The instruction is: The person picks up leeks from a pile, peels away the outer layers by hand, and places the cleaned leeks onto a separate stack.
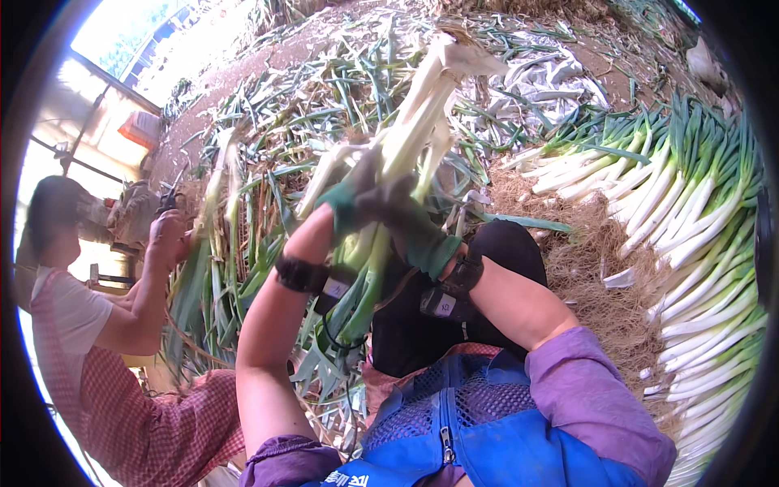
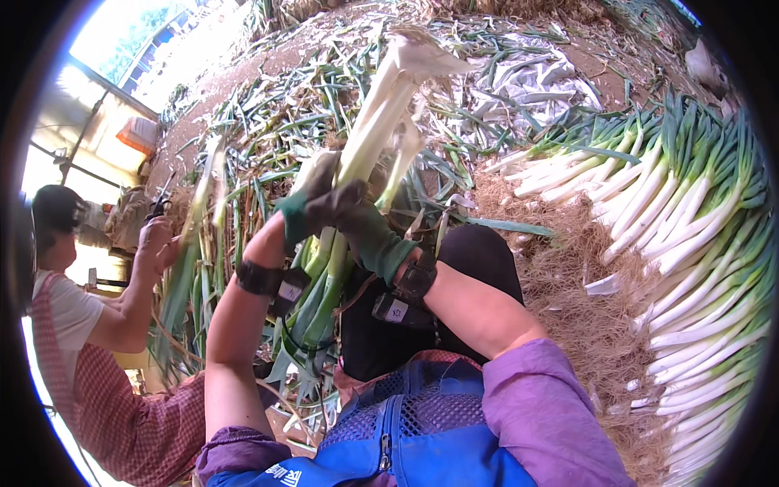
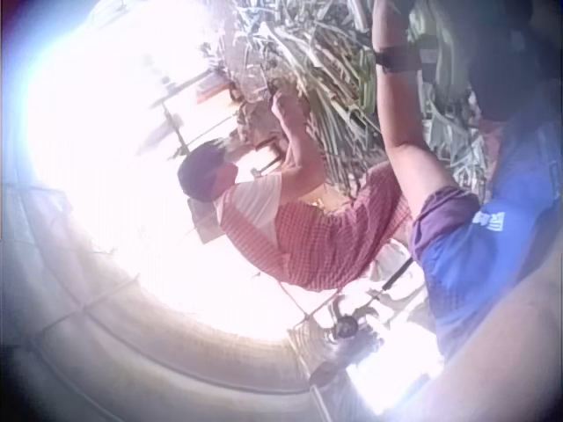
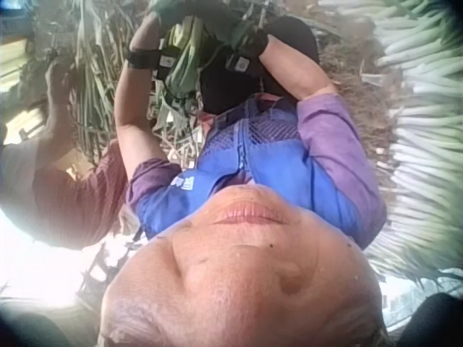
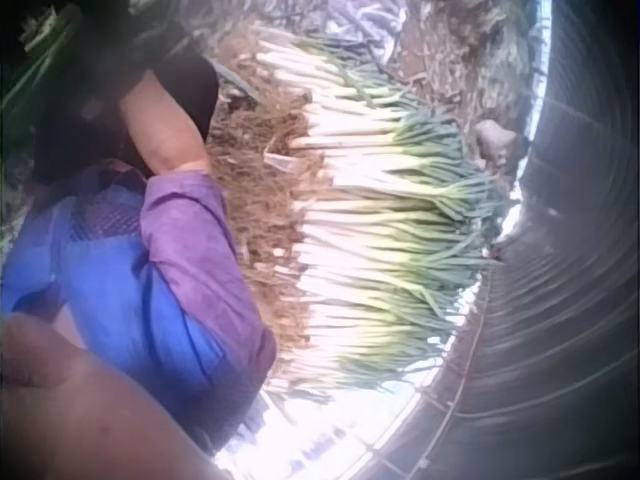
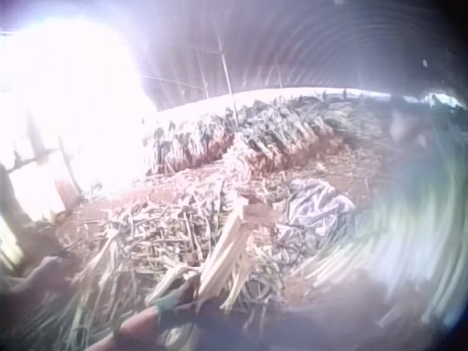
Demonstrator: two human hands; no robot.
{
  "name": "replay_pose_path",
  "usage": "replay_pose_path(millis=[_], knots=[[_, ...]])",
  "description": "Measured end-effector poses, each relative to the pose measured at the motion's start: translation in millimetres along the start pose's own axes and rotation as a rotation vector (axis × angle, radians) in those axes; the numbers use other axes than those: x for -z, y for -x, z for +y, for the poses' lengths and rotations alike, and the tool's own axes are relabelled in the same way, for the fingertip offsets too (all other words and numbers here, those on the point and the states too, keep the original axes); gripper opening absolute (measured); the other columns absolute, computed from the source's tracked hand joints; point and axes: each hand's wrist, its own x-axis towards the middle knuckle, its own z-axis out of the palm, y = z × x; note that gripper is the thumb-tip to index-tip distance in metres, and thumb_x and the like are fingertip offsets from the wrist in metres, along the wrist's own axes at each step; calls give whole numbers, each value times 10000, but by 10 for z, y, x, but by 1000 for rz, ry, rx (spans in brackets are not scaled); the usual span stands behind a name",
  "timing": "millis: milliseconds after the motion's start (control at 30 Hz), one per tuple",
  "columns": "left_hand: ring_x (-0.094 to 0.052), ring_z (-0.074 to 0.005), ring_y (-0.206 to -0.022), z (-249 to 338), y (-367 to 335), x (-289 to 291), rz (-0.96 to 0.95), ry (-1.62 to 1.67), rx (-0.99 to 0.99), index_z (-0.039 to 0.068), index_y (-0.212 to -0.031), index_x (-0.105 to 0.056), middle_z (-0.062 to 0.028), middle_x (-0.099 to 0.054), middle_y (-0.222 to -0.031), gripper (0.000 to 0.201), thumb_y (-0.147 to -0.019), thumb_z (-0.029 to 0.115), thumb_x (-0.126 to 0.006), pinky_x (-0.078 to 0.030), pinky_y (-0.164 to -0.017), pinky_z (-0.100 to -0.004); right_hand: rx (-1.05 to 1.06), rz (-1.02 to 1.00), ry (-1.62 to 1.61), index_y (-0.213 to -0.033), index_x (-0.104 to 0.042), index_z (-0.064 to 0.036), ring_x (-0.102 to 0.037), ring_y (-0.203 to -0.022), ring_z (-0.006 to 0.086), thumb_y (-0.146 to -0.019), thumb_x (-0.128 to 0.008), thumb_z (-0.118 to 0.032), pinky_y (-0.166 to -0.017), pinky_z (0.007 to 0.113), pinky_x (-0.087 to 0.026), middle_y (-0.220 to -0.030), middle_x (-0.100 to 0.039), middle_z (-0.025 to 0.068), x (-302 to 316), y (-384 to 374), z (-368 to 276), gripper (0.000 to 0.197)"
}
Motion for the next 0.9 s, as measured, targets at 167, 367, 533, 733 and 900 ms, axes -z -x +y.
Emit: replay_pose_path(millis=[167,367,533,733,900], knots=[[-514,-247,-1199,-258,542,377,-58,-95,-295,-59,-1396,-366,-181,-521,-1321,522,-976,215,-511,-417,-1017,-333,243,-83,92,-1069,-608,19,-647,-801,164,-774,-745,-94,-745,299,-539,-902,-664,82,-179,-47,143,344],[-477,-434,-1248,80,966,35,21,254,301,-35,-1329,-445,-202,-591,-1234,517,-834,-99,-581,-491,-935,-423,186,-6,432,-1031,-603,79,-665,-782,193,-813,-720,-249,-708,304,-549,-850,-677,120,-395,207,-466,411],[-510,-156,-1225,-400,1071,1,-31,284,219,2,-1316,-453,-111,-578,-1250,523,-842,38,-671,-456,-992,-300,87,123,1173,-1078,-606,-7,-651,-916,285,-872,-595,-475,-864,378,-489,-977,-649,197,-750,322,-444,512],[-670,-172,-748,159,1151,-35,265,493,141,-17,-1004,-631,-74,-693,-896,290,-747,50,-747,-562,-667,-277,193,-114,1343,-1136,-591,-51,-643,-976,264,-918,-579,-387,-877,363,-490,-1045,-660,152,-655,408,-643,401],[-651,-216,-921,10,1508,257,106,609,148,-9,-1286,-508,-110,-679,-982,698,-645,111,-756,-520,-841,-340,860,76,1002,-1164,-505,-12,-525,-771,83,-888,-678,-236,-689,212,-471,-886,-556,10,-310,93,-1397,396]])
